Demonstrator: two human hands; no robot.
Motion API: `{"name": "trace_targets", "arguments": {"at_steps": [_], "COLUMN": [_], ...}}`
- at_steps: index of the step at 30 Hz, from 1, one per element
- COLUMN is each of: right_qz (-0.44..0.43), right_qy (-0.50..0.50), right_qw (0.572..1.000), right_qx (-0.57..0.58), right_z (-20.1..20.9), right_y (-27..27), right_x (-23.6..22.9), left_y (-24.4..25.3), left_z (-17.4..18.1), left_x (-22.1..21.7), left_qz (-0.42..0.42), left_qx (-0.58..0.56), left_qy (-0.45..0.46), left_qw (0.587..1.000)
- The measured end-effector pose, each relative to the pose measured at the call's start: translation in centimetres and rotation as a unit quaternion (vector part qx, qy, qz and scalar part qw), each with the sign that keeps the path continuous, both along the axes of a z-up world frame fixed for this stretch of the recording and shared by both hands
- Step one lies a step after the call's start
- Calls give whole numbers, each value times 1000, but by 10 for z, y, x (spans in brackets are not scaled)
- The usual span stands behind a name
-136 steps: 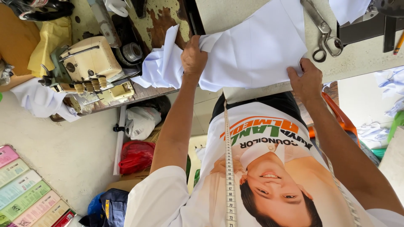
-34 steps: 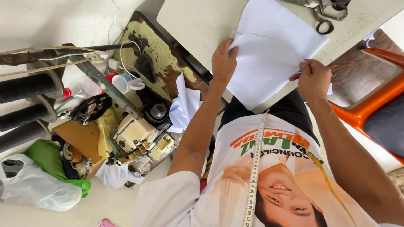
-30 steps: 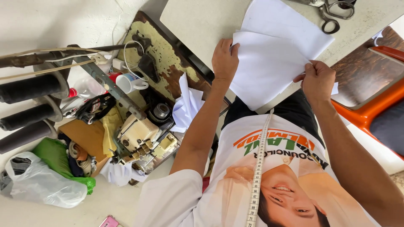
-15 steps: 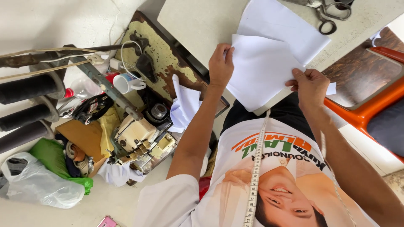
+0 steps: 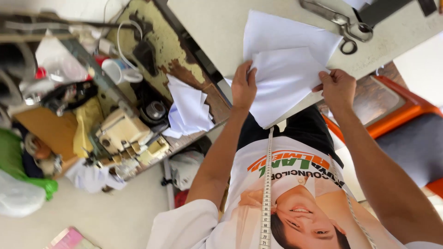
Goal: The person measures a yellow fabric pattern on a table using a ruler and a measuring tape. They then fold a white piece of fabric on the same table.
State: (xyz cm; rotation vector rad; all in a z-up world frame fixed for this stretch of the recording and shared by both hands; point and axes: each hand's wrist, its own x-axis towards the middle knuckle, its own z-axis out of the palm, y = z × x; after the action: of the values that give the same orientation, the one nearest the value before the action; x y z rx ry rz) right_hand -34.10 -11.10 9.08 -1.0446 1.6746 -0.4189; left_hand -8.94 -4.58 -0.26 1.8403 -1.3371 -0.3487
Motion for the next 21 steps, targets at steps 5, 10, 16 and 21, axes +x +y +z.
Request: {"name": "trace_targets", "arguments": {"at_steps": [5, 10, 16, 21], "right_qz": [216, 337, 374, 375], "right_qy": [32, 33, 7, 27], "right_qw": [975, 941, 927, 923], "right_qx": [-39, 15, -36, -78], "right_z": [-26, -4, -6, -11], "right_y": [-51, -82, -95, -108], "right_x": [-13, -11, -42, -55], "left_y": [70, 94, 78, 52], "left_z": [19, 26, 23, 21], "left_x": [-64, -144, -162, -131], "left_qz": [164, 293, 326, 335], "left_qx": [15, 75, 53, 57], "left_qy": [-14, 99, 110, 130], "left_qw": [986, 948, 937, 932]}}
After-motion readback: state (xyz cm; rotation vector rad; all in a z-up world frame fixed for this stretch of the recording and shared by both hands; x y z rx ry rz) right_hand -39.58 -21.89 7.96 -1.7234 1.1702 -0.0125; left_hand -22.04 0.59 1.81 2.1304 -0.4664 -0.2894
